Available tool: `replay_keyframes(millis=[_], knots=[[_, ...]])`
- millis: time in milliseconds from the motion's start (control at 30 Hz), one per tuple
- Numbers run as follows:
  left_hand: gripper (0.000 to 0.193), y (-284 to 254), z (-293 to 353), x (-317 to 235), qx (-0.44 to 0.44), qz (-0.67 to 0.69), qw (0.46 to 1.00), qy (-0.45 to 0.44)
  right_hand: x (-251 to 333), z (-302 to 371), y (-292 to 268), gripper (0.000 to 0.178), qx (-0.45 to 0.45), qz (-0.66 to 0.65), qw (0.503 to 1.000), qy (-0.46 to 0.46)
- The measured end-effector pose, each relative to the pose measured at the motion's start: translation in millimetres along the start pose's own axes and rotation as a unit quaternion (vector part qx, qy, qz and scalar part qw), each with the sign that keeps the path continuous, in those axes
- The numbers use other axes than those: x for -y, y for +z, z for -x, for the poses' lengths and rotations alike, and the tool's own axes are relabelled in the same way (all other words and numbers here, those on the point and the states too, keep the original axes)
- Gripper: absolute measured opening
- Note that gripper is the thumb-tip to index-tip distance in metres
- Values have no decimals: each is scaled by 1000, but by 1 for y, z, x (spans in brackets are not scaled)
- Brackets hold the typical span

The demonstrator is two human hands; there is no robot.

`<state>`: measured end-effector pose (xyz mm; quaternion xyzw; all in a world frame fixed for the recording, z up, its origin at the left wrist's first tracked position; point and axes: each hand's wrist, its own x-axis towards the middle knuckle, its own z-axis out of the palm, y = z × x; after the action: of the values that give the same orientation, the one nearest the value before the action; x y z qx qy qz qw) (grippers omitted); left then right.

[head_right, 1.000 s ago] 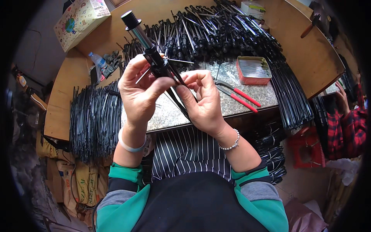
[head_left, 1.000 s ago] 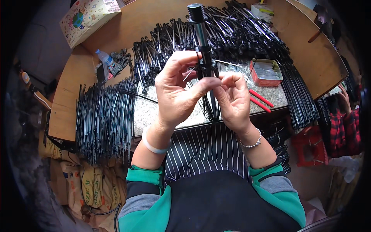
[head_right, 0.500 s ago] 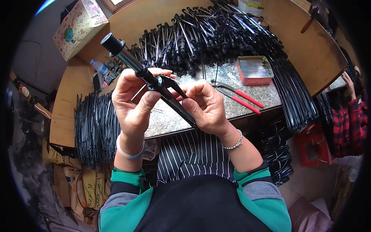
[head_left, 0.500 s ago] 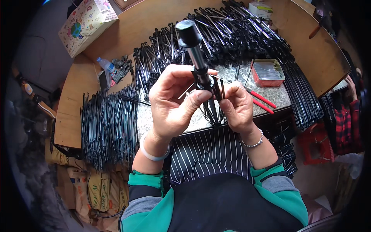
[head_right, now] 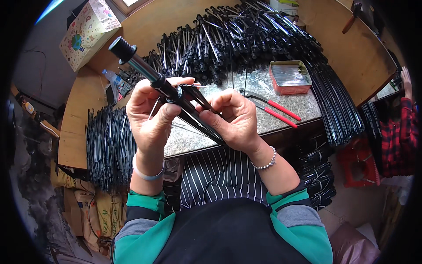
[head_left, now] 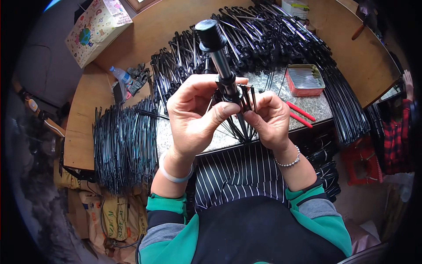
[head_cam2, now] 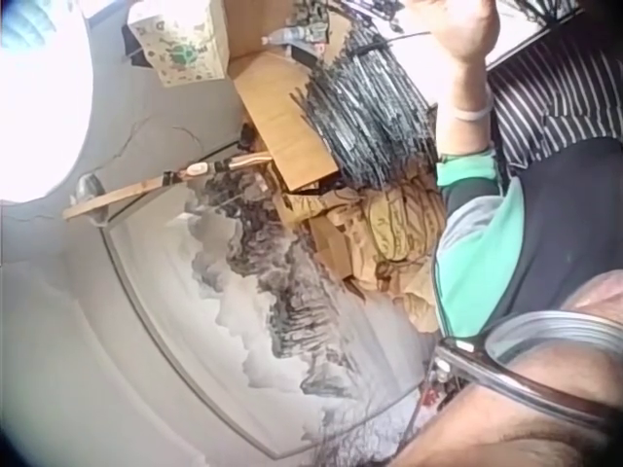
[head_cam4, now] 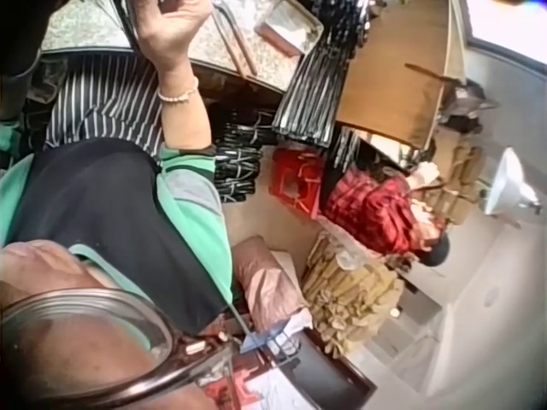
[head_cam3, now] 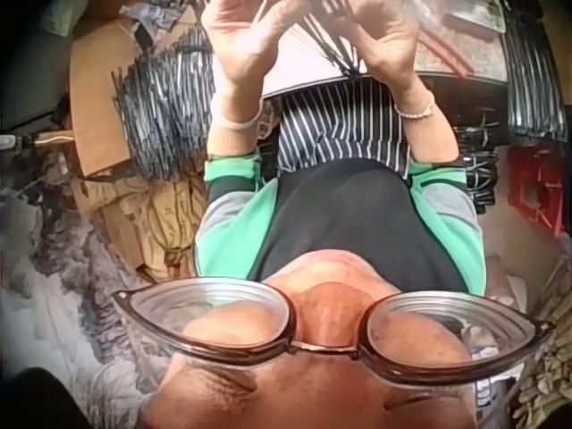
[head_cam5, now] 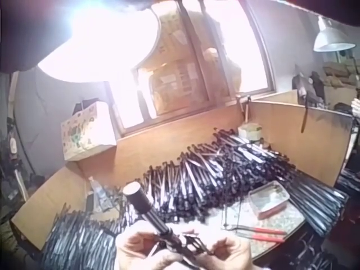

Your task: Assembling small black plastic parts by inserting plastic sticks into a central hub and securing them using pliers.

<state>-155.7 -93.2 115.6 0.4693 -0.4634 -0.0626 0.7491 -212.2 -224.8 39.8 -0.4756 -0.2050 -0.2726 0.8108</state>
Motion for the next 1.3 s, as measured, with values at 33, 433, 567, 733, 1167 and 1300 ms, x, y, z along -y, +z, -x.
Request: replay_keyframes(millis=[33, 433, 567, 733, 1167, 1300], knots=[[29, 0, 0, 0, -2, -5, 1000, 1, 0, 0, 0, 19, 0, 0, 1000, 0], [31, 0, 2, 4, 4, -44, 997, 61, -5, -1, 4, 27, 16, 38, 994, -98], [33, 2, 3, 5, 7, -52, 996, 76, -3, 4, 3, 36, -20, 339, 904, -260], [34, -3, 0, 6, 34, 9, 998, 54, -2, 0, 4, 38, -13, 378, 869, -318], [36, 6, 3, 12, -19, -109, 987, 115, -5, -2, -2, 48, 36, 469, 802, -369], [35, 10, 0, 15, -66, -175, 972, 142, -9, 0, 10, 49, 13, 506, 795, -335]])
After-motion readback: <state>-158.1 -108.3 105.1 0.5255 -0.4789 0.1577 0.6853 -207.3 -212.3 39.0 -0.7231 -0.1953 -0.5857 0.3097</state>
